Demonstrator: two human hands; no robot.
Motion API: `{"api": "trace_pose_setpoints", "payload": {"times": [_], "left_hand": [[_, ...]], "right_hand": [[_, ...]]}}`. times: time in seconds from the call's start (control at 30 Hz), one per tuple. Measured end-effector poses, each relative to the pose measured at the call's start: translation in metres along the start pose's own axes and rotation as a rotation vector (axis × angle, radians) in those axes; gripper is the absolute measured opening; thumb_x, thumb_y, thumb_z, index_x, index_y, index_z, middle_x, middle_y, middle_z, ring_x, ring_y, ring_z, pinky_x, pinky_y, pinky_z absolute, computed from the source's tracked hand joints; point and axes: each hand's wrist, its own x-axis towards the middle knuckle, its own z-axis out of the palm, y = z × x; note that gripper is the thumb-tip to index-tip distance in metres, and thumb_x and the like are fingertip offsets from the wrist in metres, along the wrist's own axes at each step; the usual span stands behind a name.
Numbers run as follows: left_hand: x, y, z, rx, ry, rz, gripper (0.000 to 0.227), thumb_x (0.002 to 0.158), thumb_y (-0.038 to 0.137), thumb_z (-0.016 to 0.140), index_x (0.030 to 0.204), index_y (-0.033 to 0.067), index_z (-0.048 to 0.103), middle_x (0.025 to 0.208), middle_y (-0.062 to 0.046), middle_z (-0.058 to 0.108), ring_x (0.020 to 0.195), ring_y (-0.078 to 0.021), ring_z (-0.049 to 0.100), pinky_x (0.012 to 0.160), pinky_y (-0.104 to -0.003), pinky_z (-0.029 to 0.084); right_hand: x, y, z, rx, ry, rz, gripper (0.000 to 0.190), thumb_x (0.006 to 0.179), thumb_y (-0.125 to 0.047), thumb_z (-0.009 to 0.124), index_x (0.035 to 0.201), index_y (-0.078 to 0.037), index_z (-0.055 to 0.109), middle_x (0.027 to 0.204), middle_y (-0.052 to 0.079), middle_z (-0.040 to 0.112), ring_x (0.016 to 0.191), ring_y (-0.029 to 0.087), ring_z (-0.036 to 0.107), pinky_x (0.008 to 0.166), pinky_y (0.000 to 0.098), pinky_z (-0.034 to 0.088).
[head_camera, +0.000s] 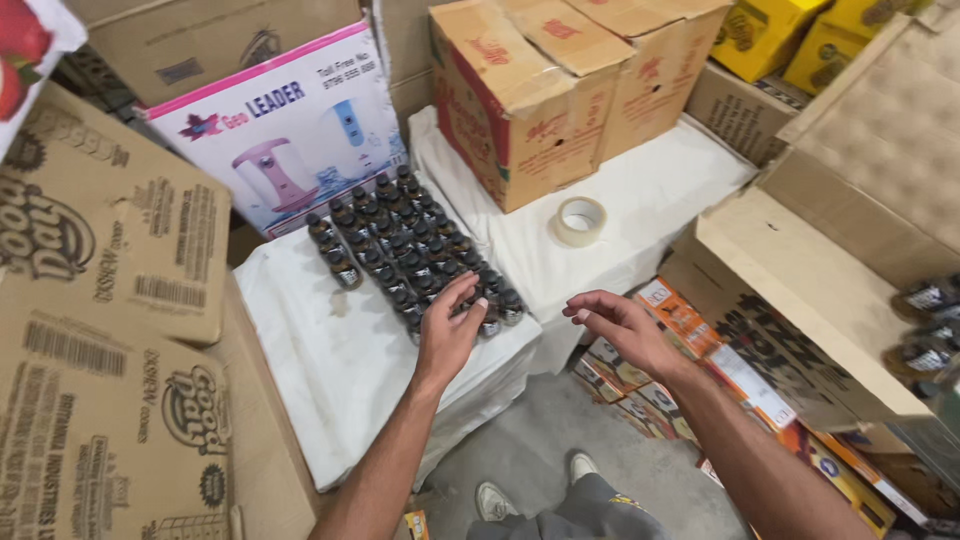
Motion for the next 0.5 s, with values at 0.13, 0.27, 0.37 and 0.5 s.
{"api": "trace_pose_setpoints", "payload": {"times": [0.13, 0.27, 0.37, 0.5], "left_hand": [[0.004, -0.016, 0.061, -0.048, -0.12, -0.037, 0.046, 0.091, 0.01, 0.068, 0.135, -0.0036, 0.061, 0.149, -0.026, 0.052, 0.136, -0.044, 0.051, 0.107, -0.048, 0.053], [0.001, -0.002, 0.136, 0.005, -0.223, -0.035, 0.047, 0.09, 0.009, 0.067, 0.137, 0.0023, 0.063, 0.148, -0.022, 0.055, 0.136, -0.0388, 0.054, 0.107, -0.045, 0.052], [-0.001, 0.005, 0.195, -0.013, -0.286, -0.01, 0.047, 0.091, 0.009, 0.067, 0.137, 0.0028, 0.062, 0.147, -0.022, 0.056, 0.135, -0.0386, 0.054, 0.107, -0.044, 0.052], [-0.005, 0.011, 0.278, -0.045, -0.369, 0.028, 0.047, 0.091, 0.009, 0.067, 0.137, 0.0021, 0.063, 0.144, -0.024, 0.058, 0.133, -0.0389, 0.056, 0.106, -0.041, 0.052]], "right_hand": [[-0.032, 0.022, -0.071, 0.012, 0.129, 0.019, 0.028, 0.097, -0.014, 0.066, 0.124, -0.01, 0.073, 0.106, 0.004, 0.078, 0.102, 0.014, 0.069, 0.086, 0.0292, 0.055], [-0.079, 0.008, -0.13, -0.001, 0.256, 0.047, 0.031, 0.097, -0.015, 0.066, 0.127, -0.008, 0.072, 0.111, 0.008, 0.078, 0.105, 0.017, 0.069, 0.091, 0.0338, 0.056], [-0.103, 0.015, -0.176, 0.021, 0.327, 0.035, 0.031, 0.098, -0.015, 0.066, 0.128, -0.008, 0.07, 0.113, 0.008, 0.077, 0.106, 0.016, 0.07, 0.09, 0.032, 0.057], [-0.133, 0.032, -0.246, 0.022, 0.4, 0.003, 0.031, 0.098, -0.015, 0.066, 0.128, -0.01, 0.07, 0.114, 0.005, 0.077, 0.105, 0.014, 0.07, 0.089, 0.0287, 0.057]]}}
